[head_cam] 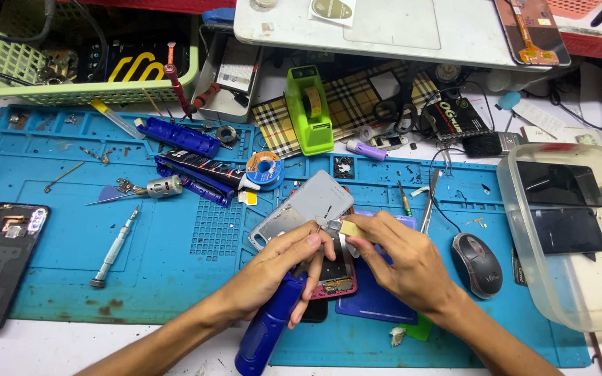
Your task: Disassembling a mobile phone by removing screws with an electric screwdriver and prying off internal components.
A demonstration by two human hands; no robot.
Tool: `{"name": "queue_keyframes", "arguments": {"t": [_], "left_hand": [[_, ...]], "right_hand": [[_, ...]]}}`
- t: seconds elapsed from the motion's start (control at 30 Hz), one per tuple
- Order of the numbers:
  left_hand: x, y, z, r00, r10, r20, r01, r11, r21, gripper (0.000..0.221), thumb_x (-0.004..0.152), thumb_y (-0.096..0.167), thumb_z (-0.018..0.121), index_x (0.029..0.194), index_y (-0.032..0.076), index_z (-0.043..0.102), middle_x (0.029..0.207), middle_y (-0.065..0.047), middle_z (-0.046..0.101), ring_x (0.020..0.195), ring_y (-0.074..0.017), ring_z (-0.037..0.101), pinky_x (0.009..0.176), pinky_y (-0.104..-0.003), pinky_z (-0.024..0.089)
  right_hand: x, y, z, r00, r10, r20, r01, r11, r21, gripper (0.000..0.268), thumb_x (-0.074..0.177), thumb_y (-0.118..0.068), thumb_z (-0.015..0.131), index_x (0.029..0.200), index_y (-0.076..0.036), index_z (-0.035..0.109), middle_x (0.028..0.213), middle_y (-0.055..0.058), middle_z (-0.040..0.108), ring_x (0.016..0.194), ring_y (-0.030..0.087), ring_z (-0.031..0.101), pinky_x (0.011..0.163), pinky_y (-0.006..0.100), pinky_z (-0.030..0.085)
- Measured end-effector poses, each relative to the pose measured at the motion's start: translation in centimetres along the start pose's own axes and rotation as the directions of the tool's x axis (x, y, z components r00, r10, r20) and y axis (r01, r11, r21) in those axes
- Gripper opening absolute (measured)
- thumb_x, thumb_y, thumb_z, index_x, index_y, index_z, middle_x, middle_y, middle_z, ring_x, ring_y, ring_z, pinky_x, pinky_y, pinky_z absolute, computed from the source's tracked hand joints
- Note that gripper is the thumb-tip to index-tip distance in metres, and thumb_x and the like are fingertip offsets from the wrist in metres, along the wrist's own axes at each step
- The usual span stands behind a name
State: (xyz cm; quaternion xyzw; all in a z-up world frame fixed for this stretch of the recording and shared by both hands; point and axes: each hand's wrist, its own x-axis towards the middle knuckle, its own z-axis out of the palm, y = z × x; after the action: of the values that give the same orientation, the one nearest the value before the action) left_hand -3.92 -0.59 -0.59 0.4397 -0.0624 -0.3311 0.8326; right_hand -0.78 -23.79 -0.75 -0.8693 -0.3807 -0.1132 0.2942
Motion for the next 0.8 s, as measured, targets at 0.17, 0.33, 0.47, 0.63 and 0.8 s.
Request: {"name": "queue_keyframes", "arguments": {"t": [0.17,0.33,0.47,0.63,0.8], "left_hand": [[-0.1,0.2,0.0,1.0,0.011,0.018,-0.01,0.999,-0.05,0.029,0.109,0.028,0.045,0.104,-0.001,0.051,0.061,-0.014,0.053,0.038,-0.0208,0.055,0.032,-0.03,0.048],[-0.5,0.3,0.3,0.994,0.004,0.112,-0.009,0.999,0.042,0.031,0.109,0.028,0.046,0.105,-0.001,0.056,0.061,-0.015,0.056,0.039,-0.0206,0.057,0.034,-0.025,0.045],[-0.5,0.3,0.1,0.999,0.028,0.032,-0.027,0.999,-0.029,0.035,0.108,0.027,0.046,0.113,-0.004,0.059,0.061,-0.013,0.056,0.038,-0.0201,0.057,0.034,-0.027,0.048],[-0.5,0.2,0.3,0.998,0.039,0.045,-0.038,0.999,-0.017,0.037,0.109,0.028,0.044,0.112,-0.006,0.059,0.062,-0.016,0.056,0.039,-0.0216,0.057,0.035,-0.028,0.048],[-0.3,0.2,0.1,0.998,0.018,0.052,-0.016,0.999,-0.038,0.038,0.109,0.029,0.044,0.114,-0.006,0.06,0.062,-0.013,0.056,0.039,-0.0222,0.057,0.034,-0.026,0.045]], "right_hand": [[-0.1,0.4,0.1,1.0,-0.006,-0.023,0.005,1.0,-0.026,0.026,0.099,-0.016,0.061,0.119,0.0,0.066,0.095,0.01,0.071,0.069,0.018,0.063,0.062,0.03,0.056],[0.2,2.4,-1.3,0.973,0.168,-0.157,-0.178,0.982,-0.055,0.024,0.101,-0.014,0.061,0.119,-0.001,0.069,0.09,0.009,0.07,0.061,0.015,0.055,0.053,0.029,0.05],[0.2,0.7,-1.0,0.988,0.004,-0.156,-0.012,0.999,-0.051,0.027,0.099,-0.018,0.062,0.117,0.002,0.069,0.088,0.01,0.073,0.059,0.014,0.058,0.052,0.026,0.051],[0.2,0.0,-1.0,0.999,-0.025,-0.034,0.025,1.0,0.004,0.025,0.097,-0.016,0.065,0.116,-0.001,0.068,0.093,0.008,0.072,0.06,0.016,0.058,0.055,0.028,0.052],[0.2,-0.1,-0.7,0.995,-0.1,-0.026,0.099,0.995,-0.027,0.023,0.097,-0.013,0.065,0.115,0.0,0.066,0.1,0.011,0.074,0.073,0.02,0.066,0.065,0.031,0.057]]}}
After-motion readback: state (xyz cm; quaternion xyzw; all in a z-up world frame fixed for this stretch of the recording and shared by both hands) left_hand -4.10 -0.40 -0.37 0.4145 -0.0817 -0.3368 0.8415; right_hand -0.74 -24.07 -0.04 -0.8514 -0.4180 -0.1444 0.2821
